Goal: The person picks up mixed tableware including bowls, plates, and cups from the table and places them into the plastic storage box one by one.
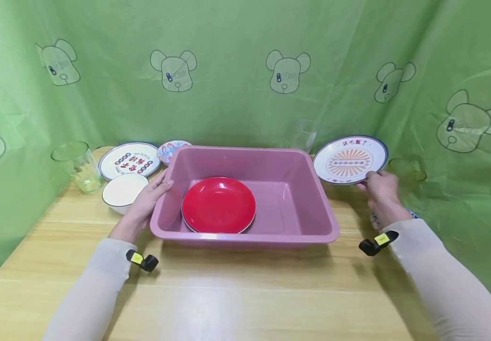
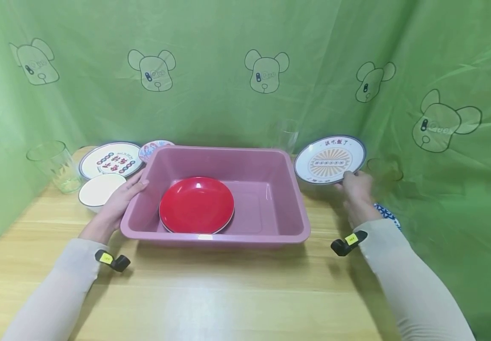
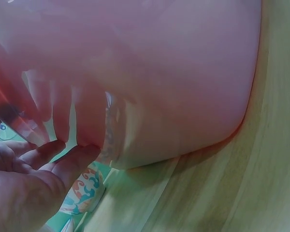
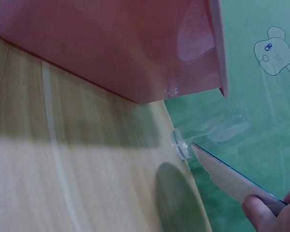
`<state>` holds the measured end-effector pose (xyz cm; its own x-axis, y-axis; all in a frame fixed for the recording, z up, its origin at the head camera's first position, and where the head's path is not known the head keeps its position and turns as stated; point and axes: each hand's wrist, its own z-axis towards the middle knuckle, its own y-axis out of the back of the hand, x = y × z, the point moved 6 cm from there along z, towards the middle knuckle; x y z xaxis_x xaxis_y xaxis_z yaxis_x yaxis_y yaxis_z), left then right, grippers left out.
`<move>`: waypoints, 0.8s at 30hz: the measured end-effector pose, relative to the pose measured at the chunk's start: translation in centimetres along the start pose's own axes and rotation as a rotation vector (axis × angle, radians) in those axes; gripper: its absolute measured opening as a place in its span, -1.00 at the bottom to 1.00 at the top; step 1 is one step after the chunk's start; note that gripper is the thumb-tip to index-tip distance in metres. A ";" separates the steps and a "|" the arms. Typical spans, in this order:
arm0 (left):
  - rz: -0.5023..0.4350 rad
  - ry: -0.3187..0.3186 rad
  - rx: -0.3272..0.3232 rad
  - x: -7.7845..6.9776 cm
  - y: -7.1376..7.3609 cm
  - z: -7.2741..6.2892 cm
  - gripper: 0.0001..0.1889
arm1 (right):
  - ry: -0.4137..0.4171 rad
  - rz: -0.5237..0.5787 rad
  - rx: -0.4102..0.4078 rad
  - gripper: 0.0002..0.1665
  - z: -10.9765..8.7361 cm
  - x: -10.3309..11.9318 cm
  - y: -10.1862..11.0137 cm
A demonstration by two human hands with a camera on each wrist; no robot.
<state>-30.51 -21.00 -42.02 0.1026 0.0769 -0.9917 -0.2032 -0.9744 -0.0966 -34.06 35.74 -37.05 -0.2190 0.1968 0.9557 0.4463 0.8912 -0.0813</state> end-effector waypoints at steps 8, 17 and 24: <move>0.014 0.012 -0.003 0.0 -0.2 0.1 -0.34 | 0.034 -0.037 -0.017 -0.34 -0.4 1.5 0.5; 0.012 0.024 -0.001 -0.2 -0.4 -0.1 -0.33 | 0.096 -0.068 -0.015 -0.36 -1.4 3.6 0.3; 0.044 0.030 0.028 -0.6 -0.3 0.0 -0.32 | 0.132 0.014 0.023 -0.36 -2.2 4.9 -1.0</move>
<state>-30.50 -20.72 -41.41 0.1216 0.0274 -0.9922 -0.2350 -0.9704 -0.0556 -33.71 34.95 -31.65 -0.0958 0.1555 0.9832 0.4282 0.8981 -0.1003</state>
